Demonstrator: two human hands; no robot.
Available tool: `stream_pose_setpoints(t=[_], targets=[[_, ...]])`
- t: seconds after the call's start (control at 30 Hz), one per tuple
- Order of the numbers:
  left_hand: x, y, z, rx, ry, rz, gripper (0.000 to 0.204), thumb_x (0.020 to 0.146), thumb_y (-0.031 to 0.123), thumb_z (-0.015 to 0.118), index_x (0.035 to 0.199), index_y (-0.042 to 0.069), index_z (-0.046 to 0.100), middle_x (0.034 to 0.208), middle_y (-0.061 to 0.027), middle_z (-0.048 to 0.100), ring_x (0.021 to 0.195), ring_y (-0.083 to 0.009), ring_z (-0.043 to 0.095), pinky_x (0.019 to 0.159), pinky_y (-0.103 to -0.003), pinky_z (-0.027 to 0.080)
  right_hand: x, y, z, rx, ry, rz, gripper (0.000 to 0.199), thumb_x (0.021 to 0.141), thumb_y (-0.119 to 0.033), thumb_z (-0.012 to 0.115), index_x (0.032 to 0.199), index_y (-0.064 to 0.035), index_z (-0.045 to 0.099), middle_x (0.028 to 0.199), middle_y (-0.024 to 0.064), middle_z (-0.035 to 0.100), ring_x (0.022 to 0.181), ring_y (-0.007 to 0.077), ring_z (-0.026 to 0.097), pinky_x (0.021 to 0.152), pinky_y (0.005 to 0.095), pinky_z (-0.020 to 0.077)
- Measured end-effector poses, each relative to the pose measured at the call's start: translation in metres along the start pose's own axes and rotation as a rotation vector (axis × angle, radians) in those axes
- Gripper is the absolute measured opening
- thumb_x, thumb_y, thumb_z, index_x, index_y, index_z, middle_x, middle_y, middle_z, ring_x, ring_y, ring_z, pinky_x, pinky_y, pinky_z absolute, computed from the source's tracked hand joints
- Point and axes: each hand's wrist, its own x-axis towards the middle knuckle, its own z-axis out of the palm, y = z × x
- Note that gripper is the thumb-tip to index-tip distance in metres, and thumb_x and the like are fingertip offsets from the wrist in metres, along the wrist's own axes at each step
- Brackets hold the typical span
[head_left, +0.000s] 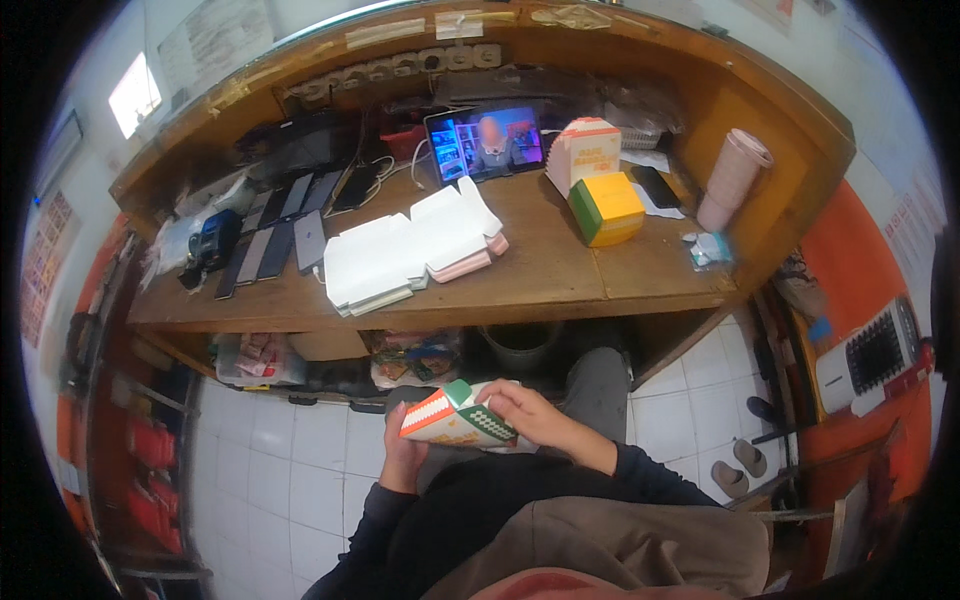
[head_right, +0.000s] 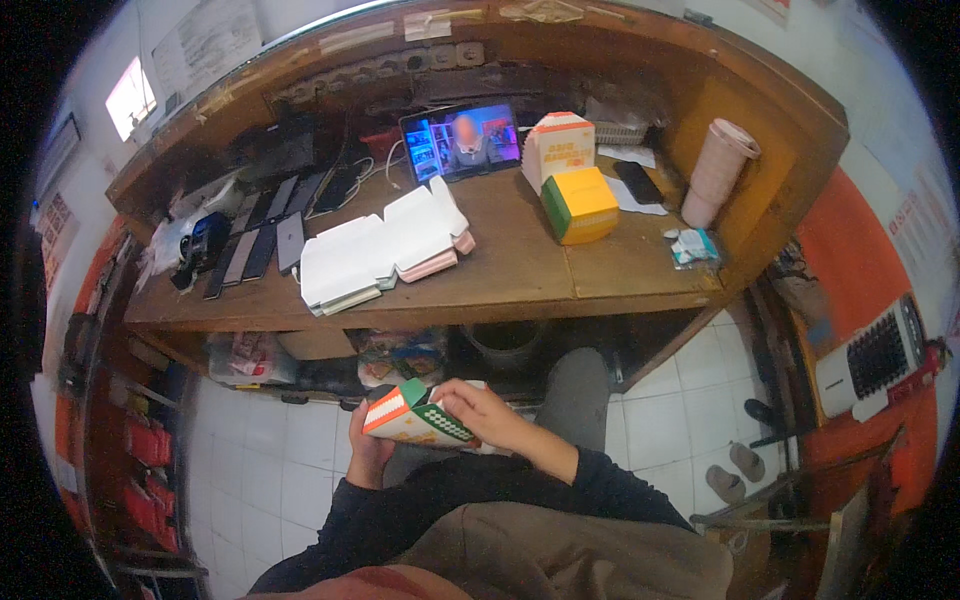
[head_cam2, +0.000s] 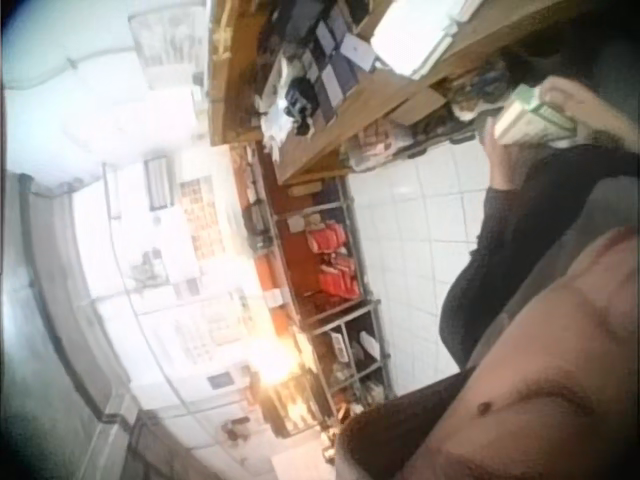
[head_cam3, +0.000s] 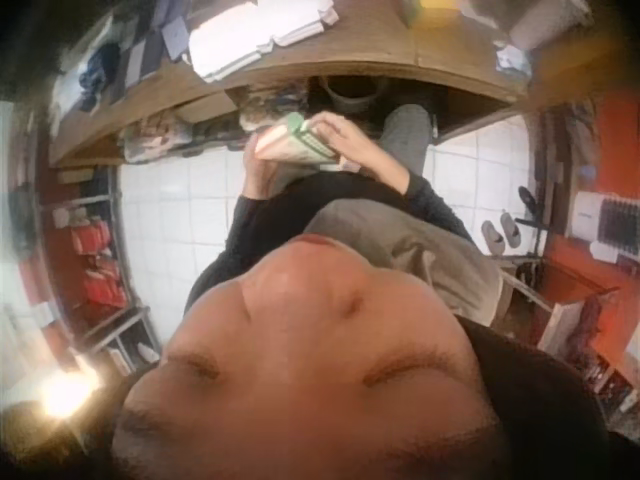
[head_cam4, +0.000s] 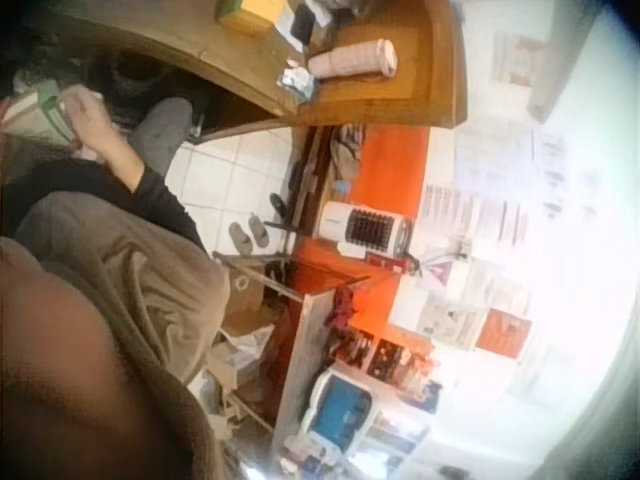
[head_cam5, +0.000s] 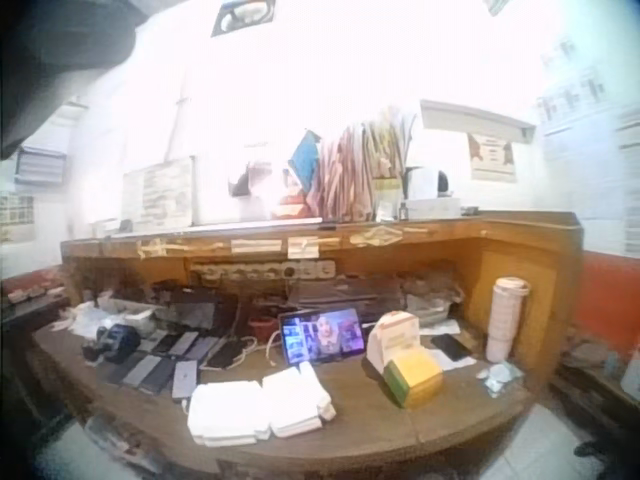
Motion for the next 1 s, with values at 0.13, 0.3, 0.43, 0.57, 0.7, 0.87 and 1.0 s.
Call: stream_pose_setpoints(t=[0.13,0.3,0.43,0.57,0.7,0.87,1.0], targets=[[0.009,-0.003,0.014,-0.037,-0.158,0.034,0.033,0.098,0.03,0.041,0.099,0.002,0.058,0.099,-0.0127,0.063,0.095,-0.0241,0.061,0.089,-0.039,0.046,-0.009,-0.014,0.0,-0.173,-0.028,-0.022,0.021,0.096,-0.02,0.052,0.11,-0.006,0.059,0.087,0.0053,0.062,0.073,0.0114,0.058,0.066,0.0293,0.0479],[0.015,0.003,0.012,0.673,-0.31,0.093,0.023,0.098,0.018,0.047,0.089,0.001,0.06,0.089,-0.0048,0.061,0.084,-0.0114,0.057,0.079,-0.027,0.045,-0.003,-0.014,-0.014,-0.435,0.012,0.068,0.022,0.092,-0.02,0.053,0.109,-0.0072,0.058,0.098,0.0158,0.065,0.088,0.0325,0.064,0.074,0.0385,0.0495],[0.008,0.001,0.04,0.898,-0.313,-0.029,0.018,0.095,0.019,0.058,0.097,0.001,0.061,0.09,-0.0008,0.061,0.085,-0.0076,0.055,0.075,-0.024,0.045,0.001,0.004,-0.01,-0.502,-0.1,-0.107,0.022,0.086,-0.016,0.055,0.106,-0.0086,0.059,0.095,0.0152,0.063,0.09,0.0328,0.063,0.076,0.0404,0.0488],[0.009,-0.007,0.059,0.858,-0.179,0.082,0.018,0.093,0.019,0.062,0.097,0.001,0.06,0.088,-0.0002,0.061,0.081,-0.0066,0.054,0.071,-0.023,0.045,0.013,0.009,-0.007,-0.558,0.13,-0.107,0.019,0.085,-0.013,0.057,0.102,-0.008,0.06,0.093,0.016,0.063,0.087,0.0322,0.062,0.075,0.0402,0.0486],[0.011,-0.011,0.068,0.831,-0.132,0.091,0.016,0.093,0.017,0.061,0.096,0.001,0.061,0.085,-0.0004,0.061,0.078,-0.006,0.054,0.068,-0.023,0.045,0.017,0.028,-0.003,-0.492,0.343,-0.19,0.013,0.082,-0.008,0.06,0.094,-0.0069,0.064,0.093,0.0131,0.062,0.084,0.0313,0.061,0.072,0.0397,0.0481],[0.025,-0.009,0.049,0.625,-0.212,-0.275,0.018,0.092,0.016,0.059,0.101,0.001,0.063,0.085,0.0005,0.062,0.077,-0.0053,0.054,0.067,-0.022,0.043,0.01,0.041,-0.019,-0.495,0.128,-0.343,0.011,0.079,-0.008,0.065,0.09,-0.0078,0.065,0.092,0.0074,0.062,0.086,0.028,0.06,0.075,0.0383,0.0452],[0.023,-0.007,0.053,0.686,-0.443,-0.451,0.027,0.091,0.014,0.061,0.113,0.0,0.064,0.092,-0.0008,0.064,0.083,-0.0067,0.056,0.073,-0.022,0.045,0.005,0.053,-0.027,-0.528,-0.005,-0.312,0.009,0.078,-0.01,0.067,0.087,-0.0101,0.064,0.092,0.0036,0.063,0.091,0.0247,0.06,0.082,0.0377,0.0411]])
